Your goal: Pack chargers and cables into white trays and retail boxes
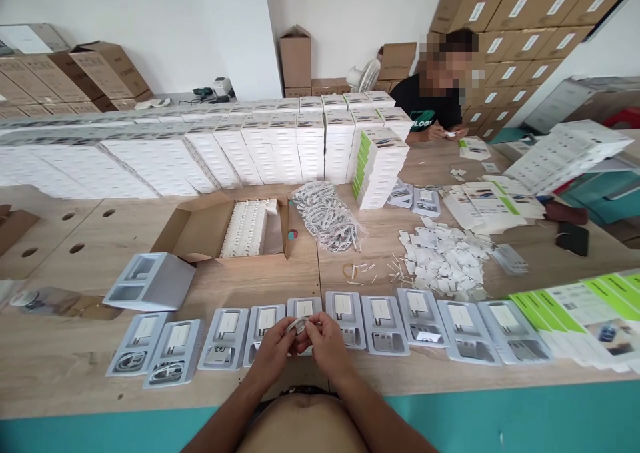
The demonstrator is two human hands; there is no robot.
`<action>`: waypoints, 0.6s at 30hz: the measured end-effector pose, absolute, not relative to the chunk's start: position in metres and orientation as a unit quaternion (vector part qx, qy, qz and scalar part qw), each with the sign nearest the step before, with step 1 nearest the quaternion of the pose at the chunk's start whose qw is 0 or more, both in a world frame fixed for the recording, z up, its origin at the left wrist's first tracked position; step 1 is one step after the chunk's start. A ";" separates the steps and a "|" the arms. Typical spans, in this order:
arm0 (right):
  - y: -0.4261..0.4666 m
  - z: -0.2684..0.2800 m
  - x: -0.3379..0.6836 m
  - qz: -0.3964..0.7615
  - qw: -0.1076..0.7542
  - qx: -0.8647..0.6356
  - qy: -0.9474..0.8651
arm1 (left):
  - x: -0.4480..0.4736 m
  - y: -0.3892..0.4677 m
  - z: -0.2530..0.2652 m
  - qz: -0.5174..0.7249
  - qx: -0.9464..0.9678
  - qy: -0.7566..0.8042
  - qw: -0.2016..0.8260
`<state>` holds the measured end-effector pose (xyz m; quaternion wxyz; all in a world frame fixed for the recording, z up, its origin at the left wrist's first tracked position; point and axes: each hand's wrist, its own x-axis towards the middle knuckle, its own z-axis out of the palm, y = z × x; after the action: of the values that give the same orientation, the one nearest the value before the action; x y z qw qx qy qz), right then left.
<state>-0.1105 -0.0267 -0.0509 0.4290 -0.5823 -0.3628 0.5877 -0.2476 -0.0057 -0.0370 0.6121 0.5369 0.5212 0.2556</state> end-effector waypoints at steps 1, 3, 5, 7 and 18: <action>-0.027 -0.051 -0.109 0.550 0.430 -0.599 -0.393 | -0.247 -0.004 -0.037 0.257 0.528 0.515 0.624; -0.026 -0.050 -0.105 0.442 0.422 -0.647 -0.456 | -0.248 -0.002 -0.037 0.257 0.515 0.508 0.641; -0.025 -0.048 -0.100 0.370 0.405 -0.684 -0.482 | -0.250 0.000 -0.038 0.254 0.510 0.505 0.648; -0.025 -0.046 -0.095 0.390 0.378 -0.683 -0.488 | -0.253 -0.002 -0.039 0.245 0.513 0.503 0.651; -0.033 -0.045 -0.094 0.594 0.180 -0.509 -0.597 | -0.324 -0.042 -0.033 0.200 0.603 0.560 0.532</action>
<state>-0.0940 -0.0328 -0.0446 0.1802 -0.5086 -0.5969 0.5938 -0.3242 -0.0420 -0.0327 0.5318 0.6029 0.5602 0.1996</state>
